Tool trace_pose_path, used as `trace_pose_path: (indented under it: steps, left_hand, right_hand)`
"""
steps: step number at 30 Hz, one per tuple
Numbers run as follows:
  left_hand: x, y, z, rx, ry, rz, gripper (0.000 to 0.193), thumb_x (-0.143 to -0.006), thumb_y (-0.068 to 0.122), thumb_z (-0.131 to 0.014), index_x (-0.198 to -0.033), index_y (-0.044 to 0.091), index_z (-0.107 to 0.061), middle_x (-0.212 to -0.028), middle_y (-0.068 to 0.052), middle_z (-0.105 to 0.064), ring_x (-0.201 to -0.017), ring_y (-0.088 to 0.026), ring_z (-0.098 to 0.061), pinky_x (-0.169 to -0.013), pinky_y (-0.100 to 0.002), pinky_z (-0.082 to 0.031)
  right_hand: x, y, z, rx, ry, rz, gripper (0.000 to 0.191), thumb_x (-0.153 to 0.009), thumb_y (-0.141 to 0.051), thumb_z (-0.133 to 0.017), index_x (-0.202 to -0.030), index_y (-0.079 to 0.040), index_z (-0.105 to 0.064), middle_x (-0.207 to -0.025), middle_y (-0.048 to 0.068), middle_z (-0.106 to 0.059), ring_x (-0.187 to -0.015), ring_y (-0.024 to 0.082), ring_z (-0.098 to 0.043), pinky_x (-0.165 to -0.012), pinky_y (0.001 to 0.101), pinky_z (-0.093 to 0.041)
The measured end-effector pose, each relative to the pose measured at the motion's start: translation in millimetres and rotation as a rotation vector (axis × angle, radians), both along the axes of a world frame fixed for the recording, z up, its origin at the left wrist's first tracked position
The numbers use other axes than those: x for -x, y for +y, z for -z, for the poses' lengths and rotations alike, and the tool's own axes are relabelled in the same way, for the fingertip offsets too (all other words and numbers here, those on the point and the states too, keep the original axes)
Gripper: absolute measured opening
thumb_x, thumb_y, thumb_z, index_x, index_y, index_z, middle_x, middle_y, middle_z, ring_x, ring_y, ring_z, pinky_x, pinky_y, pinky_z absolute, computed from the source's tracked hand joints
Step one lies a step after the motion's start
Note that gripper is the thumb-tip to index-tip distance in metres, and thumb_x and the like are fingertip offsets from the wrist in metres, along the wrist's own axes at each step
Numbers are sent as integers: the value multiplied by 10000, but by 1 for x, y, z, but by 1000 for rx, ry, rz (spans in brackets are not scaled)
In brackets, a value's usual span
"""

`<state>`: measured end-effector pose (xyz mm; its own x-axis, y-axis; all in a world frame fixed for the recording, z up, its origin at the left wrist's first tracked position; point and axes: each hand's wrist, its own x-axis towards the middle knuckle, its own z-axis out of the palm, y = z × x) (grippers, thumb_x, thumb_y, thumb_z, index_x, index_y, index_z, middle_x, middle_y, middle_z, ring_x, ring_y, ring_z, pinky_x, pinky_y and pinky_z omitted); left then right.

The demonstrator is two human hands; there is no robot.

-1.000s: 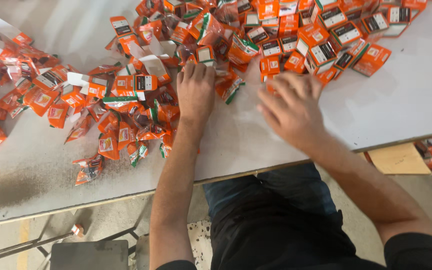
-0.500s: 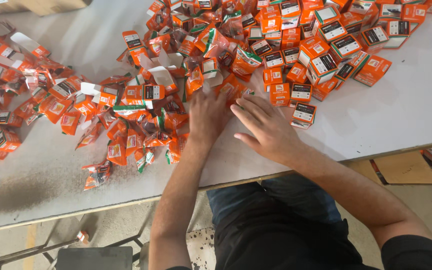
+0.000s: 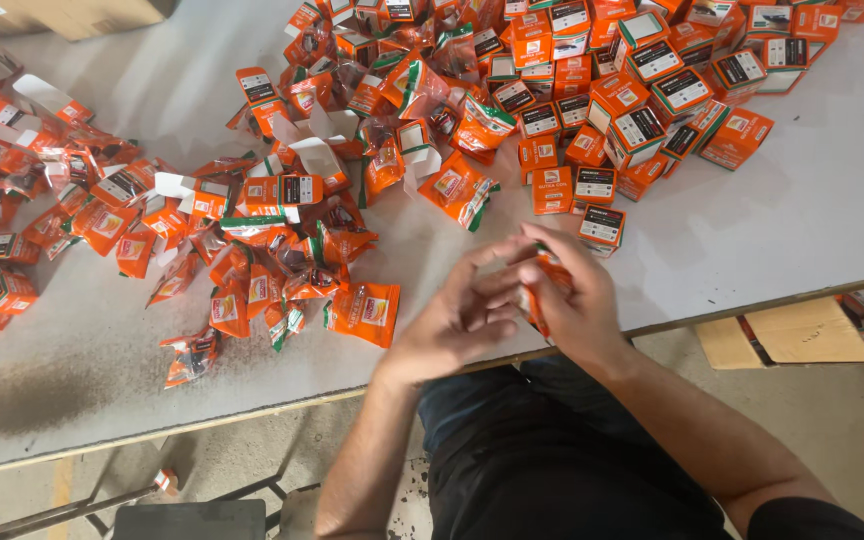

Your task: The person sits at a table covered with orange packets and small white paper boxes. They open a paper box, place an orange packet inside, close it, and push the packed box onto a pile, repeating this with one packet at a time.

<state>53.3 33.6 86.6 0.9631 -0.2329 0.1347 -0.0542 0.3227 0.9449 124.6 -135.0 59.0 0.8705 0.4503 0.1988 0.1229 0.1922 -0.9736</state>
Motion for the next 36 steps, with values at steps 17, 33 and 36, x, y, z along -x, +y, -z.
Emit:
trace_pose_path:
  steps: [17,33,36]
  left_hand:
    - [-196,117,12,-1985,-700,-325,100,-856,142,-716,-922,171,-785,-1048,-52,-708,-1137,-273,-621,-897,-447,-533]
    - [-151,100,-14,-1758,-682,-672,165,-896,125,-686,-1048,71,-651,-1042,-112,-642,-920,-331,-684,-705,-466,-571]
    - [-76,77,-18,-1591,-569,-728,227,-898,100,-672,-1107,91,-583,-979,-145,-647,-738,-385,-698,-596,-502,-559]
  right_hand:
    - [-5,-14,33,527,-766,21,288,-889,-42,-646,-1174,-73,-671,-928,84,-640,-880,293,-628,-785,428,-530]
    - [6,-36,43,535,-1221,-145,548,-726,-69,-690,-1273,-38,-667,-997,57,-640,-934,261,-606,-862,443,-507]
    - [0,-35,45,440,-840,-103,505,-814,-2,-641,-1314,-73,-674,-783,46,-640,-737,253,-625,-685,397,-524]
